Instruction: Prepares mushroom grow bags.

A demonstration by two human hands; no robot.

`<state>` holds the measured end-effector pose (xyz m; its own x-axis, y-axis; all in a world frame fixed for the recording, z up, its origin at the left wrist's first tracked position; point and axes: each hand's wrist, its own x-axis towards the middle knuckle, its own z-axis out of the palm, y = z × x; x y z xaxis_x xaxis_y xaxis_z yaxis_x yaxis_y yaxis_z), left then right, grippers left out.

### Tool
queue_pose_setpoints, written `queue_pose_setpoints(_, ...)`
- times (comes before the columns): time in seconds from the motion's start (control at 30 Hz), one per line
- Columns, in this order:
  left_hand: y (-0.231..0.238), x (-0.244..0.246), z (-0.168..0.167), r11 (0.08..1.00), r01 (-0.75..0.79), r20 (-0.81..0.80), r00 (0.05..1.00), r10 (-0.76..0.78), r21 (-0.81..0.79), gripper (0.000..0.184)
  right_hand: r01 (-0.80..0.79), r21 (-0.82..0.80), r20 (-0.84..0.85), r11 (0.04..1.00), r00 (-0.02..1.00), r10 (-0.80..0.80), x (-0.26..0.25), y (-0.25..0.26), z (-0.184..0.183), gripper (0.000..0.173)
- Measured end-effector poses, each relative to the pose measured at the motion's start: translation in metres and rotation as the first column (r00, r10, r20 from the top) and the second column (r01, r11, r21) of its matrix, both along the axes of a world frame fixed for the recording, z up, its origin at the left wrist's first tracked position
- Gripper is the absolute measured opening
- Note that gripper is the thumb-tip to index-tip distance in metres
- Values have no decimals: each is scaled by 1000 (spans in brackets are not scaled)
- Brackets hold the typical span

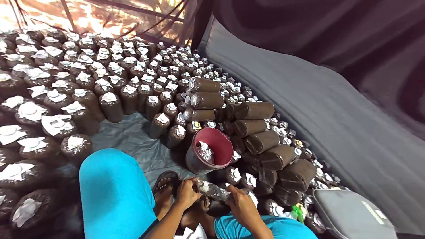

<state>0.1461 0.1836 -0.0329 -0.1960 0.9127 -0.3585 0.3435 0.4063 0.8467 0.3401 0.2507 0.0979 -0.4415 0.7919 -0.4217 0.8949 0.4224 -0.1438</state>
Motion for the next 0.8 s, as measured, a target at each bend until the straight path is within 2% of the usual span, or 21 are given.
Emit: queue_pose_setpoints(0.8, 0, 1, -3, 1000, 6, 14, 1000, -6, 13, 65, -1, 34, -54, 999, 999, 3, 6, -4, -7, 40)
